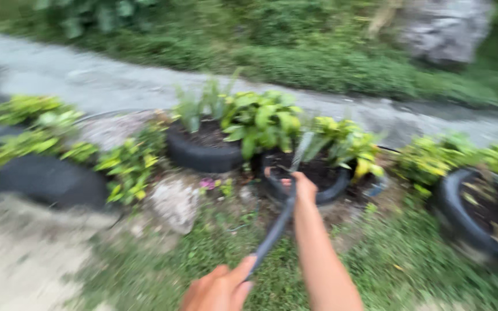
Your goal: The person holds a hose and waters several plants in tire planters along an outdoor path.
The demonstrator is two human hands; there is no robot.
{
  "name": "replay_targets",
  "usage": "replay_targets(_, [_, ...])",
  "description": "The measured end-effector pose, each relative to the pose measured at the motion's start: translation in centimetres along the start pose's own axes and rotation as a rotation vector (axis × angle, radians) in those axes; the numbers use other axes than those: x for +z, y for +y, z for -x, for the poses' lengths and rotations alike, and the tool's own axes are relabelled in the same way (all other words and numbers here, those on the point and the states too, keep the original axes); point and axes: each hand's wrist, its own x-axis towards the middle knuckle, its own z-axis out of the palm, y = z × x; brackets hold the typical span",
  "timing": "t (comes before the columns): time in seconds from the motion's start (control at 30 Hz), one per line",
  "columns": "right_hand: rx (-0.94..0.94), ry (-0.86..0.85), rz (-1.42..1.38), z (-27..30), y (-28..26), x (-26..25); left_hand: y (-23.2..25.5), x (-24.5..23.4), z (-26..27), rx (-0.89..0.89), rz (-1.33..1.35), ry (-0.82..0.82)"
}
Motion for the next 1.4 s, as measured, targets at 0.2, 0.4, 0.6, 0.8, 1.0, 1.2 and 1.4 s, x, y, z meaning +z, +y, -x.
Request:
replay_targets(0.2, [0.091,-0.132,-0.032,-4.5,-0.6,-4.4,6.9,-2.3,0.1,-0.037,0.060,-0.186])
replay_targets(0.4, [0.222,-0.185,0.030,-5.2,-2.0,-7.4,8.1,-0.9,-0.3,0.029,0.121,-0.326])
replay_targets(0.6, [0.190,-0.139,-0.153,-4.8,-3.1,-8.7,8.7,0.7,-0.2,0.117,0.111,-0.253])
replay_targets(0.8, [0.172,-0.094,-0.158,-4.7,-4.4,-10.3,9.9,0.3,-0.5,0.125,0.118,-0.326])
replay_targets(1.0, [0.164,-0.096,-0.189,-4.6,-5.3,-11.7,11.2,-0.8,-0.3,0.146,0.130,-0.380])
replay_targets(1.2, [0.145,-0.076,-0.217,-4.5,-5.5,-12.4,11.6,-0.7,-0.3,0.168,0.130,-0.435])
replay_targets(1.4, [0.125,-0.100,-0.258,-4.2,-5.5,-12.9,11.5,-0.1,-0.3,0.188,0.106,-0.403])
